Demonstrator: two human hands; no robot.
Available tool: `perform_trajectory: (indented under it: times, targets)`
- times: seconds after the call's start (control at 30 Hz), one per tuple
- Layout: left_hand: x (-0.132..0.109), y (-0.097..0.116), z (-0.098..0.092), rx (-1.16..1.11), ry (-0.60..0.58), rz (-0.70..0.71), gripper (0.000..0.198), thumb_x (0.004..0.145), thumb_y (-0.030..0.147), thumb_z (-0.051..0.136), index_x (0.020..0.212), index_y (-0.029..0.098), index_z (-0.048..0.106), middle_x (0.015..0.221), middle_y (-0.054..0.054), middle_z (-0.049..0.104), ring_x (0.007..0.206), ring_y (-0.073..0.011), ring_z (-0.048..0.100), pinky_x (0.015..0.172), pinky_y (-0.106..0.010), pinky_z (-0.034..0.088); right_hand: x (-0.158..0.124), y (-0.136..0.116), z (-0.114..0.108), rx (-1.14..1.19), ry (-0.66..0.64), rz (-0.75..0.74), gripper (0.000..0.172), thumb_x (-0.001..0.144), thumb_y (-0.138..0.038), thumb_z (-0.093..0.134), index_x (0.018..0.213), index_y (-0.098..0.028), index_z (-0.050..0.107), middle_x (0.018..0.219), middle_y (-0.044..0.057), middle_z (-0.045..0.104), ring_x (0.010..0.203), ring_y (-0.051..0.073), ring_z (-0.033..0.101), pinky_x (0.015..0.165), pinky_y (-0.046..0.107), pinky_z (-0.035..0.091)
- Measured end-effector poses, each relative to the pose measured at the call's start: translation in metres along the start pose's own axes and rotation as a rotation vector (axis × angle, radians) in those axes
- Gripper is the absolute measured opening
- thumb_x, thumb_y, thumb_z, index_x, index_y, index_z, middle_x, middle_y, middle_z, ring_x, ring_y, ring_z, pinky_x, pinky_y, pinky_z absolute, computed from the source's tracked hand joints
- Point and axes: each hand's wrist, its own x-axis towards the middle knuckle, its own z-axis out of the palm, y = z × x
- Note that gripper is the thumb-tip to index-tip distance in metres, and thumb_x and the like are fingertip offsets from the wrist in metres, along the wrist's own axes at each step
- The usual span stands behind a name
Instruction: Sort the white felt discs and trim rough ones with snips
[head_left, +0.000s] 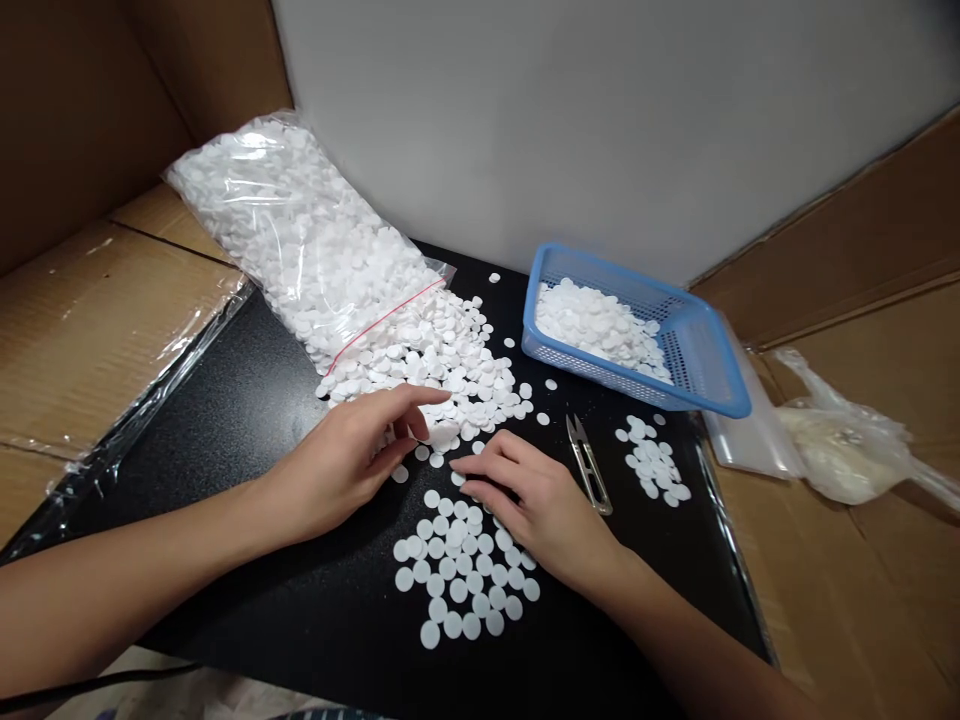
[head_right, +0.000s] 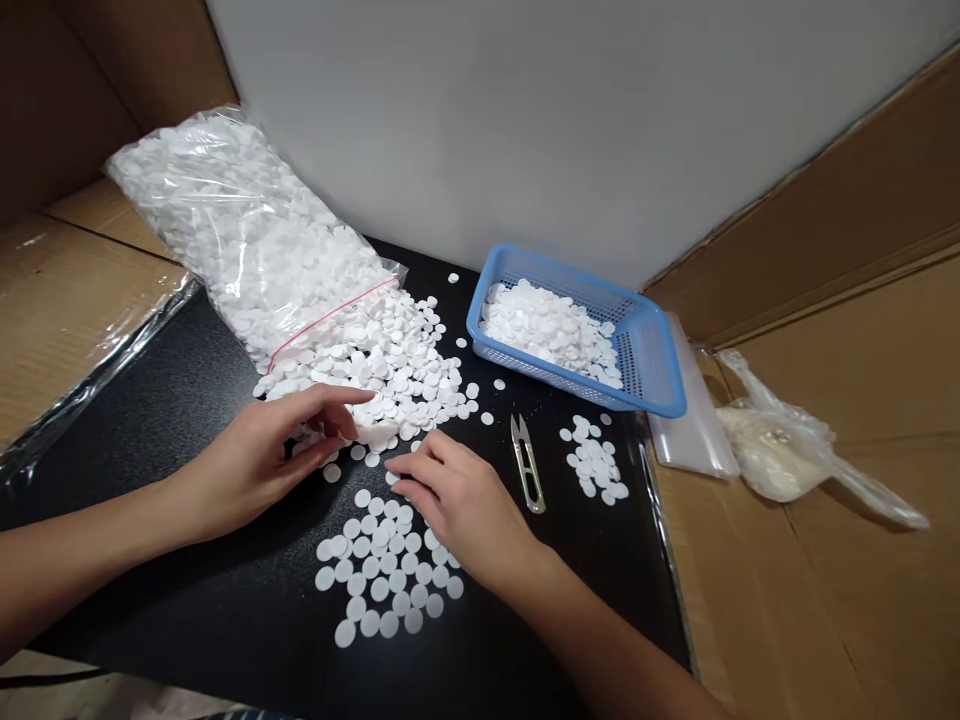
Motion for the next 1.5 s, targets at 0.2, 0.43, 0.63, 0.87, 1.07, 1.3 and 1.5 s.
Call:
perform_trajectory:
  times: [0.2,0.43,0.63,0.87,1.07,1.3,1.5]
  targets:
    - [-0.005,0.001,0.008,0.12,-0.087,0.15,0.032,0.094,0.009,0.053,0.122,0.022,0.058,0.098,-0.002,0.066,0.092,-0.0172,0.061,0.08,-0.028,0.046,0.0,0.002,-0.006,-0.012,0.076,0.083,0.009,0.096,-0.018,0.06,0.096,-0.02,0.069,0.085,0.003,0.063,0.073,0.015,0.063,0.066,0.027,0.053]
    - [0.005,0.007,0.026,0.421,-0.144,0.223,0.013,0.099,0.016,0.052,0.102,0.019,0.065,0.087,-0.002,0.059,0.083,-0.02,0.052,0.073,-0.033,0.034,0.002,0.011,-0.011,-0.07,0.051,0.144,0.014,0.095,-0.017,0.059,0.104,-0.021,0.069,0.093,0.004,0.065,0.077,0.016,0.066,0.07,0.029,0.055]
    - [0.013,0.01,0.034,0.555,-0.216,0.233,0.004,0.096,0.02,0.06,0.097,0.018,0.063,0.092,-0.003,0.058,0.086,-0.0217,0.05,0.075,-0.035,0.03,0.0,0.008,-0.021,-0.04,-0.037,0.184,0.014,0.093,-0.011,0.056,0.086,-0.021,0.062,0.087,0.002,0.063,0.073,0.016,0.062,0.065,0.028,0.05]
    - [0.028,0.023,0.038,0.521,-0.298,0.166,0.013,0.09,0.007,0.057,0.082,0.017,0.059,0.085,-0.003,0.056,0.082,-0.0223,0.048,0.072,-0.035,0.028,0.006,0.01,-0.017,-0.041,0.038,0.236,0.005,0.092,-0.017,0.061,0.092,-0.021,0.063,0.081,0.0,0.059,0.068,0.014,0.056,0.061,0.026,0.046]
    - [0.025,0.021,0.031,0.244,-0.242,0.12,0.014,0.089,0.007,0.055,0.082,0.019,0.059,0.083,0.0,0.06,0.079,-0.0188,0.053,0.073,-0.033,0.036,0.005,0.011,-0.022,0.084,-0.003,0.239,0.016,0.084,-0.009,0.068,0.076,-0.019,0.059,0.082,-0.002,0.056,0.063,0.01,0.051,0.057,0.023,0.041]
    - [0.027,0.03,0.009,-0.476,-0.163,-0.282,0.015,0.088,0.032,0.068,0.087,0.017,0.07,0.081,-0.004,0.075,0.076,-0.0168,0.069,0.068,-0.026,0.053,-0.007,0.006,-0.056,0.004,-0.076,0.181,0.011,0.093,-0.019,0.063,0.083,-0.022,0.063,0.084,0.0,0.065,0.074,0.015,0.061,0.067,0.027,0.046]
    - [0.027,0.025,0.018,-0.684,-0.146,-0.447,0.017,0.079,0.031,0.08,0.089,0.017,0.077,0.08,-0.003,0.074,0.075,-0.0136,0.068,0.071,-0.023,0.054,-0.013,0.031,-0.075,-0.53,0.152,0.456,0.028,0.089,-0.036,0.067,0.072,-0.023,0.049,0.072,0.0,0.06,0.058,0.018,0.055,0.049,0.028,0.031]
